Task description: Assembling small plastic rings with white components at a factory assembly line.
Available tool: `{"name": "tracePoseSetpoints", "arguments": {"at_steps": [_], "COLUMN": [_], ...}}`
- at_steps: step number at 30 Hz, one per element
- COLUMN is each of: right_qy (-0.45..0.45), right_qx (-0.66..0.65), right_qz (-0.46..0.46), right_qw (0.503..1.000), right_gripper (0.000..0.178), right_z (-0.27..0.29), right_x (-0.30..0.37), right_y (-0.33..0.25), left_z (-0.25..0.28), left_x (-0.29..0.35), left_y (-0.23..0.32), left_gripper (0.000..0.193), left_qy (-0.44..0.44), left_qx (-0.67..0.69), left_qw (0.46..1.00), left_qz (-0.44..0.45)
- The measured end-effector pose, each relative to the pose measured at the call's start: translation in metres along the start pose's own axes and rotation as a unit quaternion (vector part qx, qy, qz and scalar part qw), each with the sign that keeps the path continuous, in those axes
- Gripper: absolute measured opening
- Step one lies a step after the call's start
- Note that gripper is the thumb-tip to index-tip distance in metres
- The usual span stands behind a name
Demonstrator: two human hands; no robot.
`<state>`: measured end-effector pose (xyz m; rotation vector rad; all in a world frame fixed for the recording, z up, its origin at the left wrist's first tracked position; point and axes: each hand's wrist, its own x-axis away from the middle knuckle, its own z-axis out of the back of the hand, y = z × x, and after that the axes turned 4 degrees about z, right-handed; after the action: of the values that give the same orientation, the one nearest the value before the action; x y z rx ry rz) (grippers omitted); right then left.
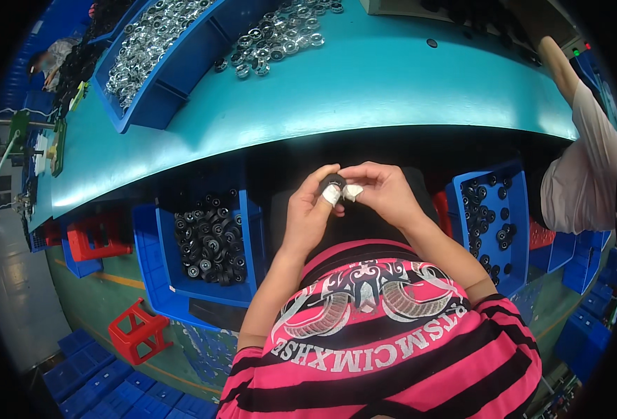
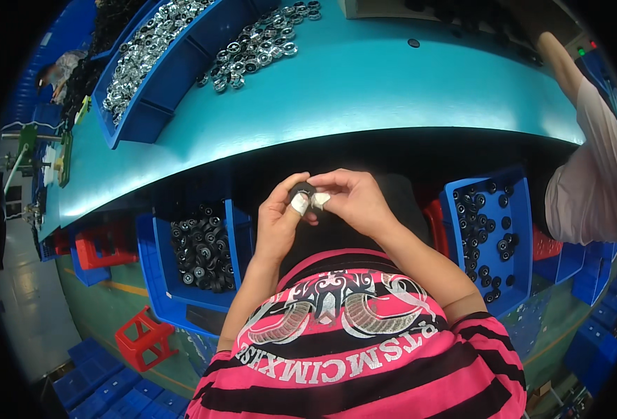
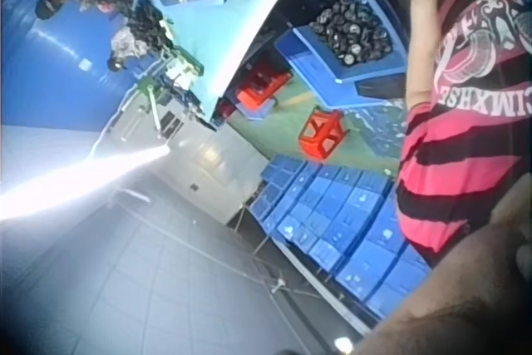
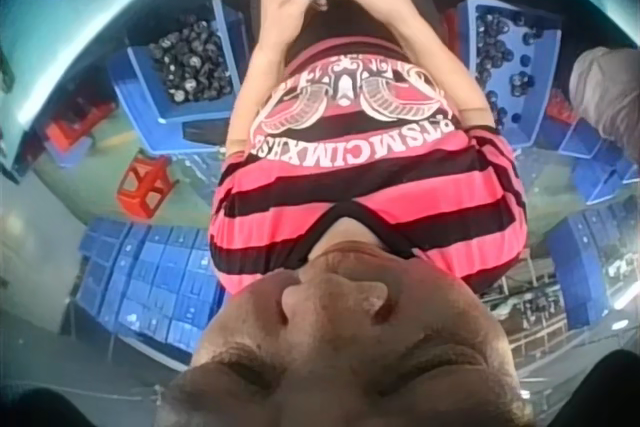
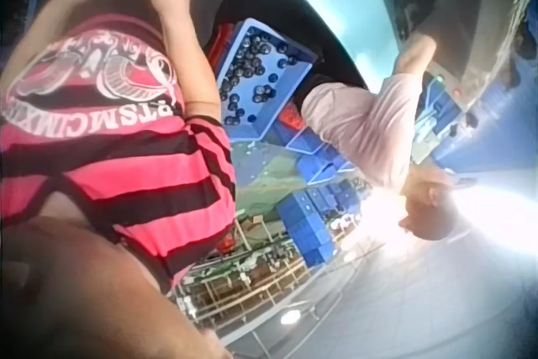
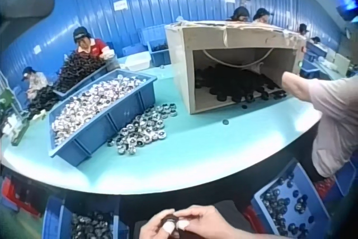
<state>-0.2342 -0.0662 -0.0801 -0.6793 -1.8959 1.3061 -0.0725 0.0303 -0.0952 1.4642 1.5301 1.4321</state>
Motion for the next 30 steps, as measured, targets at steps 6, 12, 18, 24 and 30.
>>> {"name": "tracePoseSetpoints", "arguments": {"at_steps": [6,12,18,24,30], "right_qy": [-0.014,-0.022,-0.014,-0.016,-0.015], "right_qx": [-0.057,-0.075,-0.059,-0.030,-0.077], "right_qz": [0.004,0.026,0.054,0.058,0.009], "right_qw": [0.998,0.997,0.997,0.998,0.997], "right_gripper": [0.035,0.031,0.025,0.029,0.032], "right_z": [0.006,-0.005,-0.009,-0.004,0.003], "right_x": [-0.001,0.002,0.000,0.001,-0.005], "right_y": [0.002,0.001,0.010,0.011,0.007], "left_z": [-0.008,-0.005,-0.005,-0.003,-0.007], "left_x": [0.002,0.003,0.004,0.001,0.004], "left_y": [0.010,0.006,-0.003,-0.004,0.009], "left_gripper": [0.048,0.029,0.029,0.042,0.049], "left_qy": [-0.021,0.035,0.074,0.053,-0.006], "left_qx": [0.030,0.054,0.058,0.077,0.089], "left_qw": [0.999,0.998,0.996,0.995,0.996], "left_qz": [-0.007,-0.022,-0.013,0.044,0.009]}}
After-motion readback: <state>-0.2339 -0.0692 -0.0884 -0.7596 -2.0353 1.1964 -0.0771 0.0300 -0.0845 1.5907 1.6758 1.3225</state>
